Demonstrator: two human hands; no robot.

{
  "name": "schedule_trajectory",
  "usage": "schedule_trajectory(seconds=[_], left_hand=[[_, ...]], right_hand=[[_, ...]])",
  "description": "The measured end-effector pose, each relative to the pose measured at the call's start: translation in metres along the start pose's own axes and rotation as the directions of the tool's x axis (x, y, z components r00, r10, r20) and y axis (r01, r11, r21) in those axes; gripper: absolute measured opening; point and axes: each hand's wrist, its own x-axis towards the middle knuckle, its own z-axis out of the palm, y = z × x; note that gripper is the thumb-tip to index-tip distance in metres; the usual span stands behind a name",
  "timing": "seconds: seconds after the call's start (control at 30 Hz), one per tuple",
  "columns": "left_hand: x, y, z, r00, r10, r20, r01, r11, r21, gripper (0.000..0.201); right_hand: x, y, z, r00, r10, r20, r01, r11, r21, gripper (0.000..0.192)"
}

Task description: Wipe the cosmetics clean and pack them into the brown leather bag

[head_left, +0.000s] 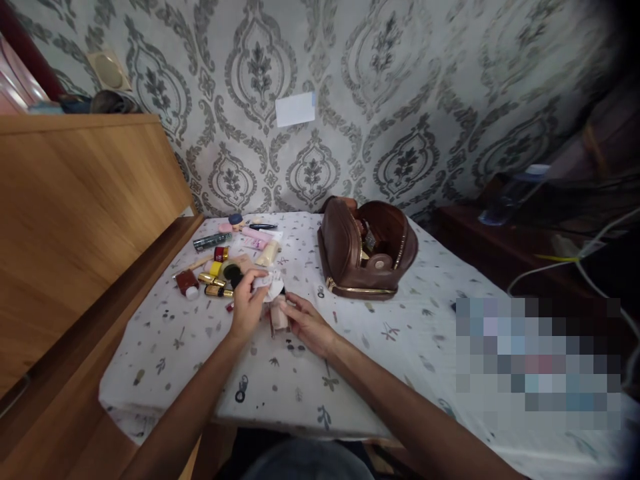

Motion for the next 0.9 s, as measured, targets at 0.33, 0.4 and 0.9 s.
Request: schedule_trajectory(seconds=[0.33,0.4,0.9], left_hand=[[-0.005,0.008,0.004,0.964,0.134,0.23,-0.182,0.961,0.206,0.021],[-0.005,0.008,0.003,0.95,0.136,0.282,-0.202,0.954,0.222,0.02],[-0.002,0.033,-0.011,0.789,0.036,0.613,-0.072,0.997,0.035,0.02]], right_hand=[[0.006,-0.007,-0.006,0.985,-0.128,-0.115,0.139,0.986,0.095,0.03],[0.007,-0.007,-0.007,0.979,-0.141,-0.144,0.157,0.982,0.105,0.03],[0.011,-0.012,-0.018,0.953,-0.162,-0.256,0.174,0.984,0.025,0.032]])
